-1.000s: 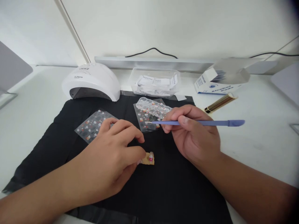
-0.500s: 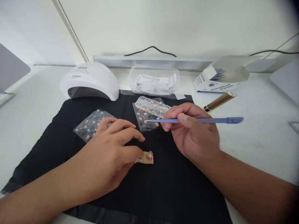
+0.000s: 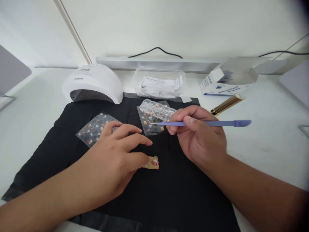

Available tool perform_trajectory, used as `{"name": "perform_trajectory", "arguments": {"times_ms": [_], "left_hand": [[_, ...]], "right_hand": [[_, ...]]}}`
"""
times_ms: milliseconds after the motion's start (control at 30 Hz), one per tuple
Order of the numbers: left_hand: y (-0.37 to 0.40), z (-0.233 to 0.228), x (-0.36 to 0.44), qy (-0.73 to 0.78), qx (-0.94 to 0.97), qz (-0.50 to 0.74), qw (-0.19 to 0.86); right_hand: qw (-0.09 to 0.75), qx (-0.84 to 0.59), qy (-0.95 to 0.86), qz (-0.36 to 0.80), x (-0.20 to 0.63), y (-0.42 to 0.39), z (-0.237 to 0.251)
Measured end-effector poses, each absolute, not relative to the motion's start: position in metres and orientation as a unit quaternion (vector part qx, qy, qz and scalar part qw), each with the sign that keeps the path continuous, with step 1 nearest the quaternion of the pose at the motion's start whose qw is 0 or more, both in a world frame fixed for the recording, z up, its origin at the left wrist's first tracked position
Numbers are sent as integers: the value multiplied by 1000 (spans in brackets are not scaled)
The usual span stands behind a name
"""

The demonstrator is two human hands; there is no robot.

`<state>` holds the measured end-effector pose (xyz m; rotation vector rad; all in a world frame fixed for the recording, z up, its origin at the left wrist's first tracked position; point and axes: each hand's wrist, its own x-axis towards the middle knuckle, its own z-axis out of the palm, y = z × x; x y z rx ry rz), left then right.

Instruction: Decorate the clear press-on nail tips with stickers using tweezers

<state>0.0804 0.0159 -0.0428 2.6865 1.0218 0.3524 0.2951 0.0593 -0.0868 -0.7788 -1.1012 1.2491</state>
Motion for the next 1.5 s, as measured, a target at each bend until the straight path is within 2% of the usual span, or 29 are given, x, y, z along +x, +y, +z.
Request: {"name": "perform_trajectory", "arguments": {"times_ms": [400,733,1500], "left_hand": [[10,-38,85,375,908,131,134],[8,-41,91,423,893,144,63],[9,-38,87,410,889,171,112]], "right_hand": [[617,-321,-476,538,294,59,-85],[611,-339,-472,538,293,59,-85],[585,-333,-496,548,295,58,-86]]}}
